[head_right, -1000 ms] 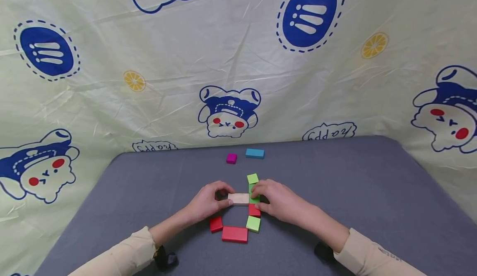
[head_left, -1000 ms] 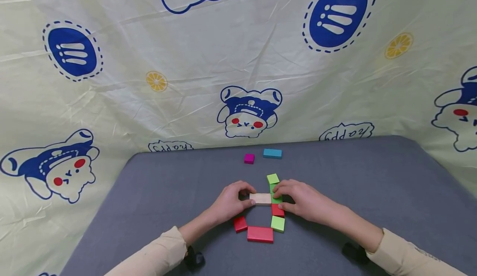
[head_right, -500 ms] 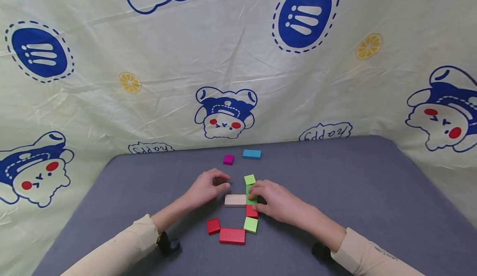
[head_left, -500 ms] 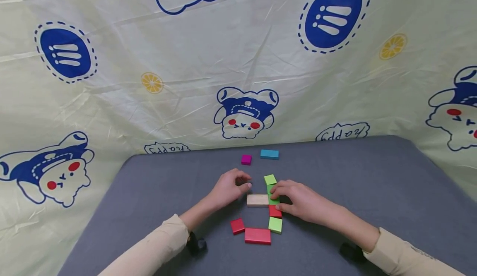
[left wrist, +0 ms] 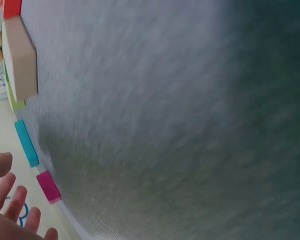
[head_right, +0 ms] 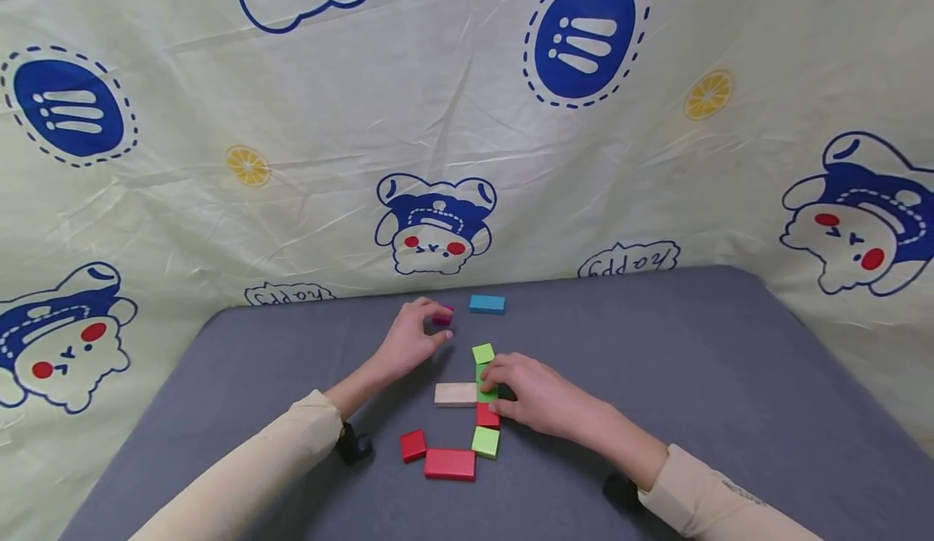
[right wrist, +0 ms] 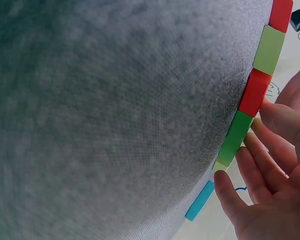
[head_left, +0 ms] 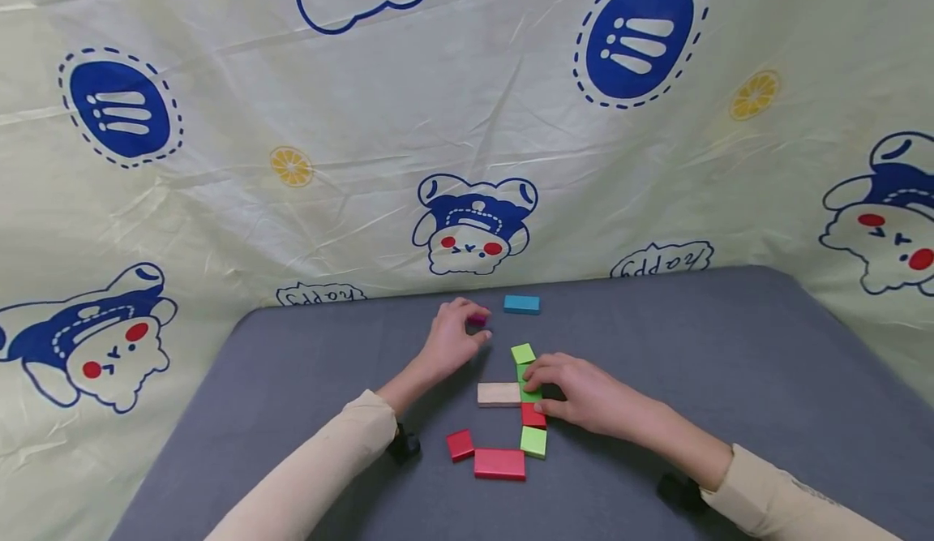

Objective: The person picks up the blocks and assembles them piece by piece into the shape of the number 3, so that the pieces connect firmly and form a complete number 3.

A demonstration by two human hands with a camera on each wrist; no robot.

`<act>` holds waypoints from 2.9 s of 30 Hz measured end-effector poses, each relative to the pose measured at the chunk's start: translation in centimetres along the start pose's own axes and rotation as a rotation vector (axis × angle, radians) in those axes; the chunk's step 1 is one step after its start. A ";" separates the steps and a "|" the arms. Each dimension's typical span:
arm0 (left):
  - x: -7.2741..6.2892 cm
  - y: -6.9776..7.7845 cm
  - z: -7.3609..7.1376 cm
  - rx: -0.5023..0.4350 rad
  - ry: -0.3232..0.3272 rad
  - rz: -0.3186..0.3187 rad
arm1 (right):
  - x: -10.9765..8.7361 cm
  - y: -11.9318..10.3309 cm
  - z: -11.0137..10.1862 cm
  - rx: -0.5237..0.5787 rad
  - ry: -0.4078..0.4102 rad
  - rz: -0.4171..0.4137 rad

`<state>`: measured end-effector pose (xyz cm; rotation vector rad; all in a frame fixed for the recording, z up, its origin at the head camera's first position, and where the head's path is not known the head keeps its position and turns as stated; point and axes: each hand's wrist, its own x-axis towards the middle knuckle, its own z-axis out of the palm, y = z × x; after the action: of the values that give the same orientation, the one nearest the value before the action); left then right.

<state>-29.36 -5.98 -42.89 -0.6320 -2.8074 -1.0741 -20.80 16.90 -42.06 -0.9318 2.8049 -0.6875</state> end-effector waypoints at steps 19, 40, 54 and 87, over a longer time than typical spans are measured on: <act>4.2 -0.4 0.3 0.044 -0.036 -0.065 | 0.0 0.0 0.2 0.009 0.002 -0.006; 6.6 -1.0 1.2 -0.069 -0.092 -0.092 | 0.0 0.0 0.1 0.017 -0.006 -0.003; 7.1 -0.2 2.4 -0.050 -0.103 -0.147 | -0.1 0.1 0.1 0.025 -0.009 -0.006; 5.1 -1.0 0.1 -0.241 0.011 -0.056 | -0.1 0.0 0.3 0.039 0.003 0.003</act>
<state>-34.42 -4.83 -42.51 -0.5660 -2.7237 -1.4362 -20.65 16.83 -42.32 -0.9200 2.7842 -0.7403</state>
